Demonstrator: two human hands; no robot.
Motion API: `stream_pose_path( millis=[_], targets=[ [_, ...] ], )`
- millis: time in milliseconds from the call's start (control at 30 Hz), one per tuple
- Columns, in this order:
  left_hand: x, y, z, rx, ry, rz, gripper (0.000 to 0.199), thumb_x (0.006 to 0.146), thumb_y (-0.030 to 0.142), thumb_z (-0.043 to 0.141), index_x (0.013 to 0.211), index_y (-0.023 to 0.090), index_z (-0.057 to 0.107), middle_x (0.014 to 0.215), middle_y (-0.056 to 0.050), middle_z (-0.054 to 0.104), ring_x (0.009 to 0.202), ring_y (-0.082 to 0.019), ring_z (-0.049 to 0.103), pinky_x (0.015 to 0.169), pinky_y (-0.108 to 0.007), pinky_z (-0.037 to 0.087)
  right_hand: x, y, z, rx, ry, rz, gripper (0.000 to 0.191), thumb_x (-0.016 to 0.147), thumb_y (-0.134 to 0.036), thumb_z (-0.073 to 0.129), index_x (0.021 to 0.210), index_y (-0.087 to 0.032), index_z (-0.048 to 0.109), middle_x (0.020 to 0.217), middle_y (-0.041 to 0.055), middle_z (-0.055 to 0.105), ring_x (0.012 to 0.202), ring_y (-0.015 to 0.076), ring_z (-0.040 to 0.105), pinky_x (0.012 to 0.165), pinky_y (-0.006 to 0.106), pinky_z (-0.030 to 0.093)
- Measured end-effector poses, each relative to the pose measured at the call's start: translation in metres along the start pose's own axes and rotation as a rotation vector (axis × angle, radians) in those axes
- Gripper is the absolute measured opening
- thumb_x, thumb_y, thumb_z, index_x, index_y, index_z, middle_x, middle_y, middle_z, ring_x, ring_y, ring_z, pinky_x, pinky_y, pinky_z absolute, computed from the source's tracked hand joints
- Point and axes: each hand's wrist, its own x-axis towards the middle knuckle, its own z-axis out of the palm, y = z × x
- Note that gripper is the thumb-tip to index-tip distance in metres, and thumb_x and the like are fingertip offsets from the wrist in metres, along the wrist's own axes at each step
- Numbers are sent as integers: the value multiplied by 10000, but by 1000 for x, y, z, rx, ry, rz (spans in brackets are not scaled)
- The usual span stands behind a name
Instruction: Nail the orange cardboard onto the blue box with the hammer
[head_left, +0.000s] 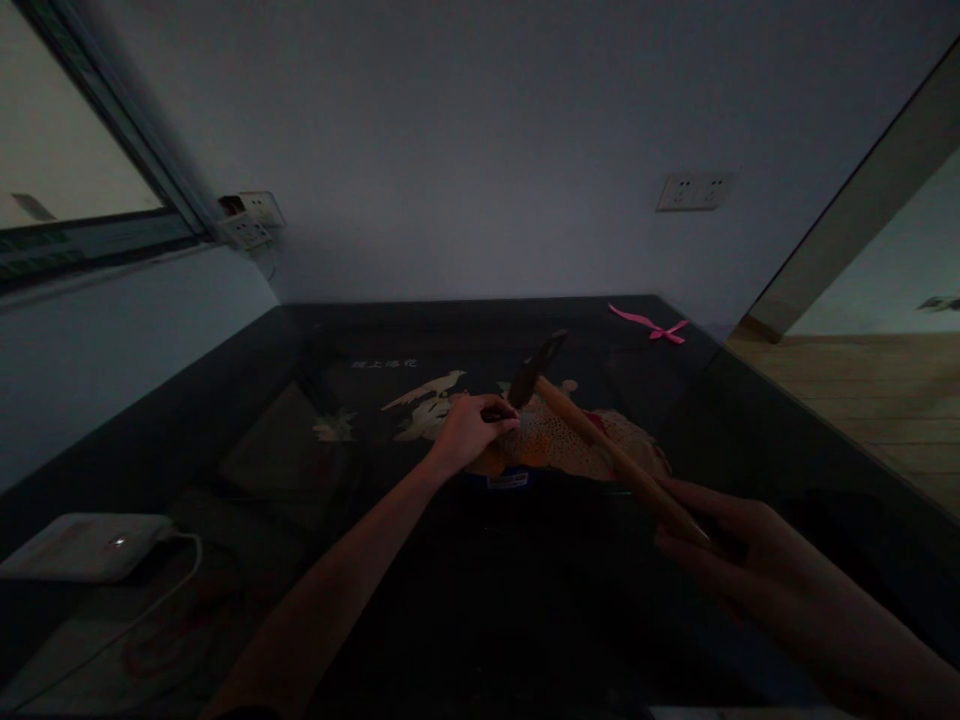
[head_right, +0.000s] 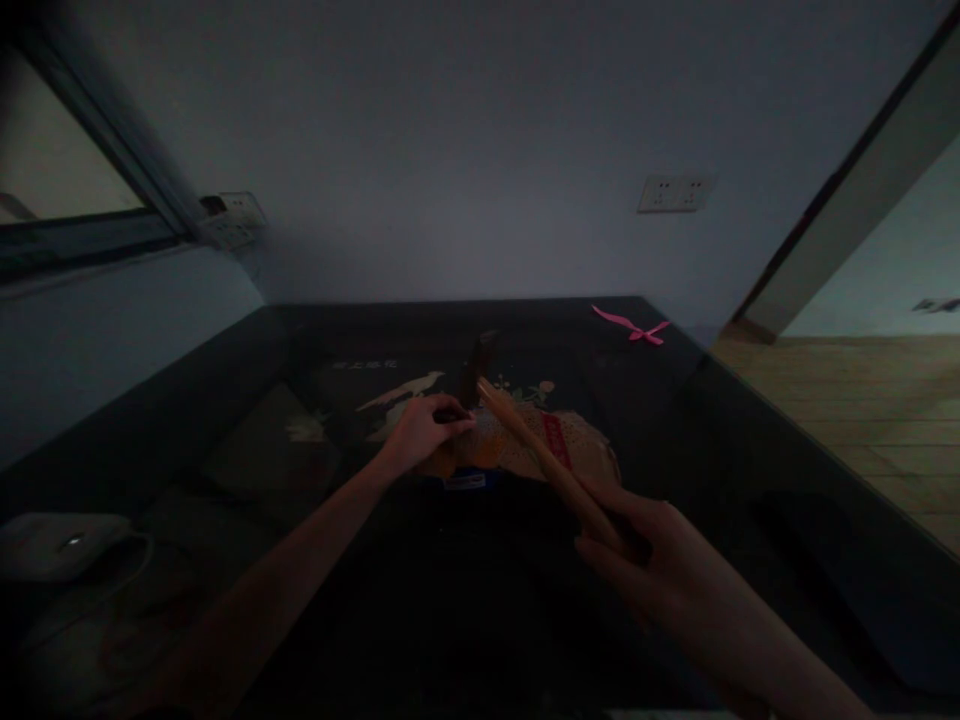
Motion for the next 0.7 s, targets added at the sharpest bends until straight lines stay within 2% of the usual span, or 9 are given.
stream_pose_path(
  millis=[133, 300, 467, 567, 700],
  targets=[
    [0, 1, 1, 35, 27, -19, 120, 722, 217, 696, 829, 164, 707, 848, -38, 726, 793, -195, 672, 761, -310, 520, 3, 2, 2, -21, -30, 46, 518, 773, -404, 625, 1249, -200, 608, 621, -18, 528, 487, 116, 444, 379, 205, 382],
    [-1, 12, 1, 23, 24, -41, 52, 737, 162, 671, 782, 158, 698, 835, -34, 727, 759, -173, 670, 743, -293, 522, 0, 1, 0, 3, 14, 6, 543, 780, -466, 608, 1265, -222, 591, 685, -3, 566, 493, 121, 454, 388, 217, 393],
    [-1, 13, 0, 68, 49, -70, 106, 728, 169, 675, 830, 161, 704, 837, -37, 728, 778, -194, 672, 735, -305, 522, 2, 0, 4, -16, -16, 4, 524, 788, -411, 616, 1283, -246, 582, 682, -1, 573, 539, 143, 489, 418, 218, 419],
    [-1, 12, 0, 65, 54, -72, 102, 727, 184, 677, 823, 162, 702, 842, -38, 727, 781, -199, 673, 730, -306, 522, 4, -1, 4, -12, -32, 20, 514, 789, -403, 610, 1274, -235, 587, 675, -13, 545, 513, 127, 458, 398, 207, 395],
    [-1, 12, 1, 13, 39, -53, 44, 739, 166, 662, 770, 165, 692, 840, -30, 727, 765, -177, 673, 736, -287, 520, 4, -2, 3, 7, 7, -1, 508, 785, -436, 606, 1251, -234, 605, 663, -17, 521, 500, 121, 448, 395, 208, 402]
  ],
)
